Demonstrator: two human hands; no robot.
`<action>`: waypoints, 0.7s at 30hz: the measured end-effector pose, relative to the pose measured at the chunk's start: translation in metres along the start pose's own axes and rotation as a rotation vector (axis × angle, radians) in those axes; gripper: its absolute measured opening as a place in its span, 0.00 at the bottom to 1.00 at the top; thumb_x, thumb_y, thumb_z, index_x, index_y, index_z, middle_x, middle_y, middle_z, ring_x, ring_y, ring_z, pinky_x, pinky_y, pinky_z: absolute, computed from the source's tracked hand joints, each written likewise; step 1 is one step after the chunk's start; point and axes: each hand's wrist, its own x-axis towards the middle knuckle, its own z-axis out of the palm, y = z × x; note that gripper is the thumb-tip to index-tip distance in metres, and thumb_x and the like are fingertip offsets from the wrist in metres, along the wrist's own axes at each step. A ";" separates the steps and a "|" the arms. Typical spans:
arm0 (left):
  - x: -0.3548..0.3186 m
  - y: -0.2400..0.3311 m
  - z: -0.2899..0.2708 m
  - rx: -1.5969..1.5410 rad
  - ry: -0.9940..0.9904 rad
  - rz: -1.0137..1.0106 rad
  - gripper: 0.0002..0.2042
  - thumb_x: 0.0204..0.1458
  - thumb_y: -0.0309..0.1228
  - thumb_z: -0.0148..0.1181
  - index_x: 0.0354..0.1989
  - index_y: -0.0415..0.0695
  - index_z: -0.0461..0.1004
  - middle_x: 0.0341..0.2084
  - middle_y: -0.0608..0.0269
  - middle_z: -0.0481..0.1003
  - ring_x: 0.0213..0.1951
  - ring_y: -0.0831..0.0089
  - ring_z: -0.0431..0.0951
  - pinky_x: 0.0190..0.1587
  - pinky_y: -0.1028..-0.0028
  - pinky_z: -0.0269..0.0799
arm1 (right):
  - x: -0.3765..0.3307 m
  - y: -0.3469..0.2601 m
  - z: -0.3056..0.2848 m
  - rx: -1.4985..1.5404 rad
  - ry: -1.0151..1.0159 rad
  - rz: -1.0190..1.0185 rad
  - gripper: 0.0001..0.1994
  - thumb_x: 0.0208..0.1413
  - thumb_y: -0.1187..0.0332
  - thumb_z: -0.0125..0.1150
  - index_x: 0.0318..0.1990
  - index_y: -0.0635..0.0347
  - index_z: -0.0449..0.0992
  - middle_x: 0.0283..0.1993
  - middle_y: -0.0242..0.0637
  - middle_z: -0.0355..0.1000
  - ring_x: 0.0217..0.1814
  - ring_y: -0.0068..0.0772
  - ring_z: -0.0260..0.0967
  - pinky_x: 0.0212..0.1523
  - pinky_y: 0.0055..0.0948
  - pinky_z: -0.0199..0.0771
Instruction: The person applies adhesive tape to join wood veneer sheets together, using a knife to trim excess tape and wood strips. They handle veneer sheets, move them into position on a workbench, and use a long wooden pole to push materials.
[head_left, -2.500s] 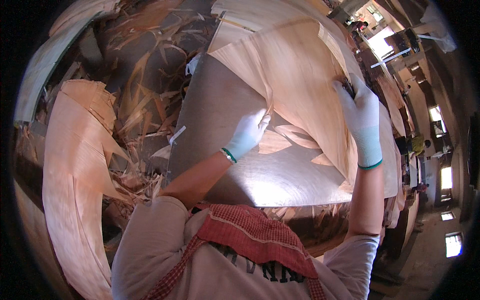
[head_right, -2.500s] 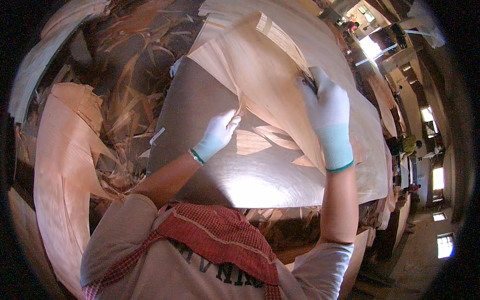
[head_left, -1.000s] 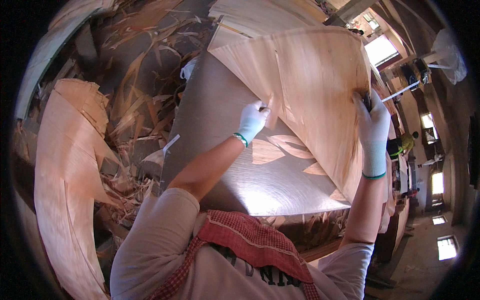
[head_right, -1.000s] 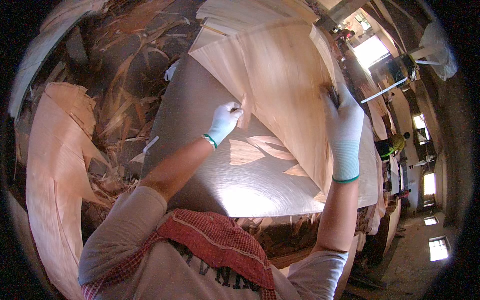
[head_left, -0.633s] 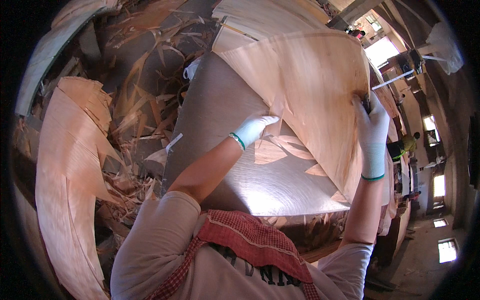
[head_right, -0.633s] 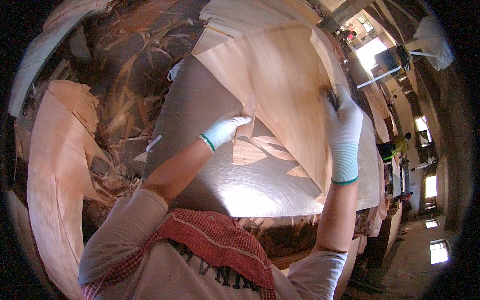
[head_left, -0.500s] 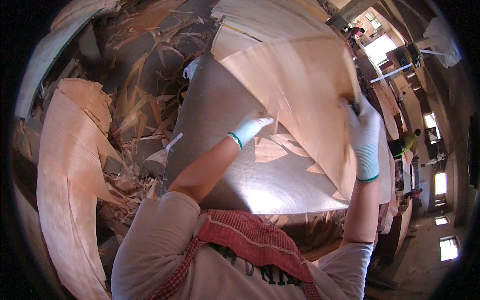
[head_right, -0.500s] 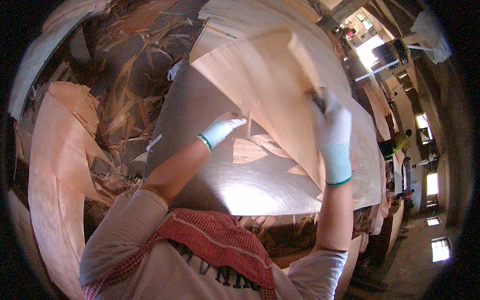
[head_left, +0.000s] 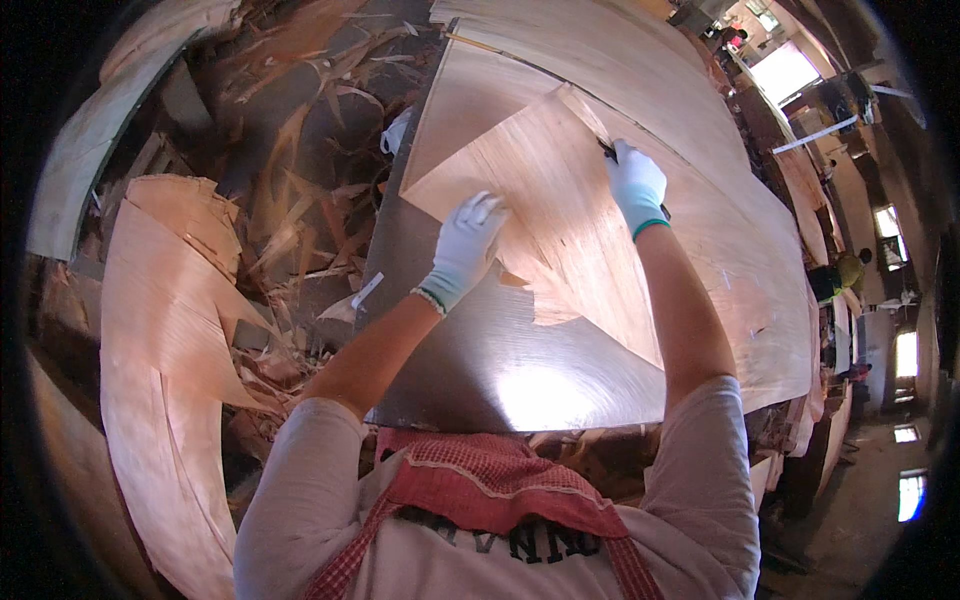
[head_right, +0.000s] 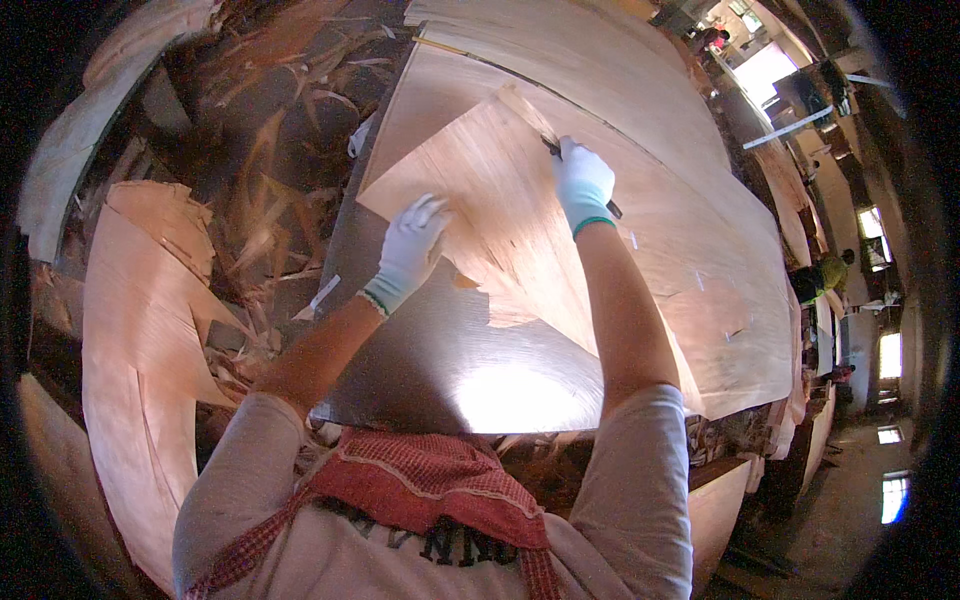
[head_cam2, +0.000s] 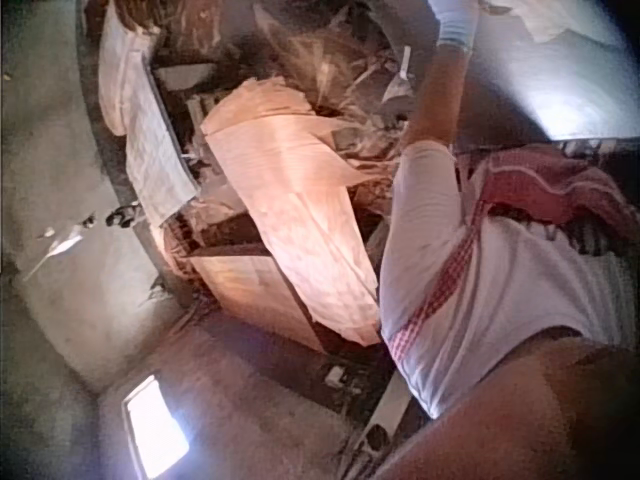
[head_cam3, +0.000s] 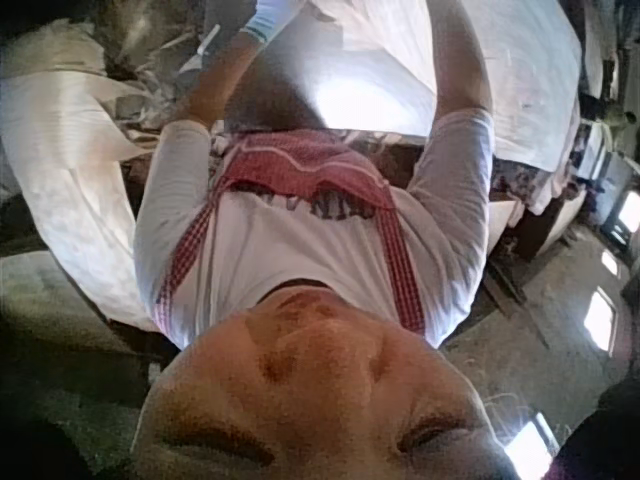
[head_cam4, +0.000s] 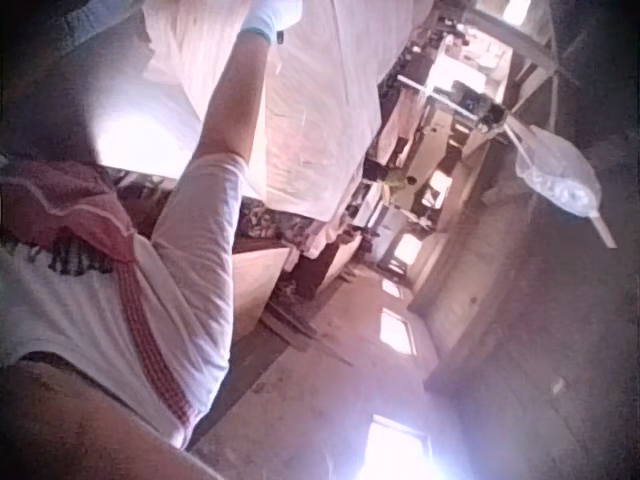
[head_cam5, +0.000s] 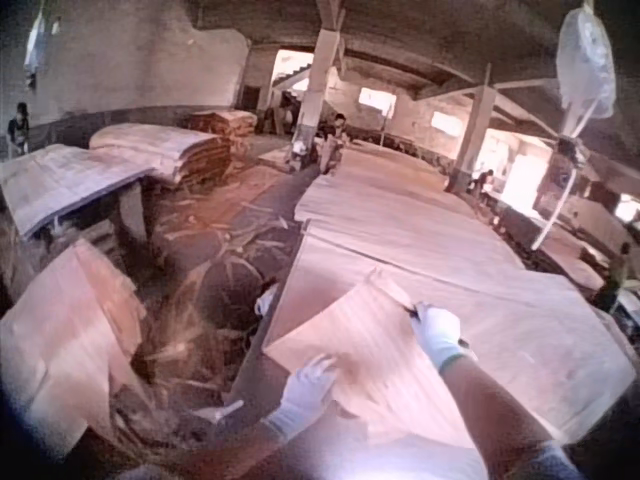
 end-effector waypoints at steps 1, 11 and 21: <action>0.004 -0.011 0.011 0.063 -0.029 0.041 0.19 0.50 0.30 0.57 0.52 0.47 0.70 0.57 0.61 0.67 0.62 0.61 0.63 0.61 0.61 0.60 | 0.008 -0.008 0.012 0.000 -0.005 -0.007 0.11 0.59 0.57 0.50 0.43 0.50 0.72 0.41 0.42 0.76 0.44 0.47 0.75 0.42 0.45 0.75; 0.002 -0.091 0.124 0.155 -0.412 0.075 0.22 0.53 0.34 0.53 0.58 0.48 0.66 0.60 0.62 0.64 0.64 0.63 0.60 0.66 0.62 0.53 | -0.007 -0.008 0.063 0.380 0.117 0.167 0.22 0.49 0.54 0.65 0.48 0.52 0.71 0.46 0.46 0.72 0.46 0.52 0.74 0.43 0.45 0.75; -0.005 -0.097 0.129 0.102 -0.296 0.035 0.17 0.55 0.34 0.52 0.53 0.48 0.69 0.58 0.63 0.67 0.62 0.64 0.64 0.65 0.62 0.56 | -0.190 -0.040 0.149 0.982 -0.415 0.413 0.27 0.51 0.55 0.65 0.50 0.68 0.69 0.41 0.49 0.76 0.41 0.44 0.75 0.43 0.38 0.72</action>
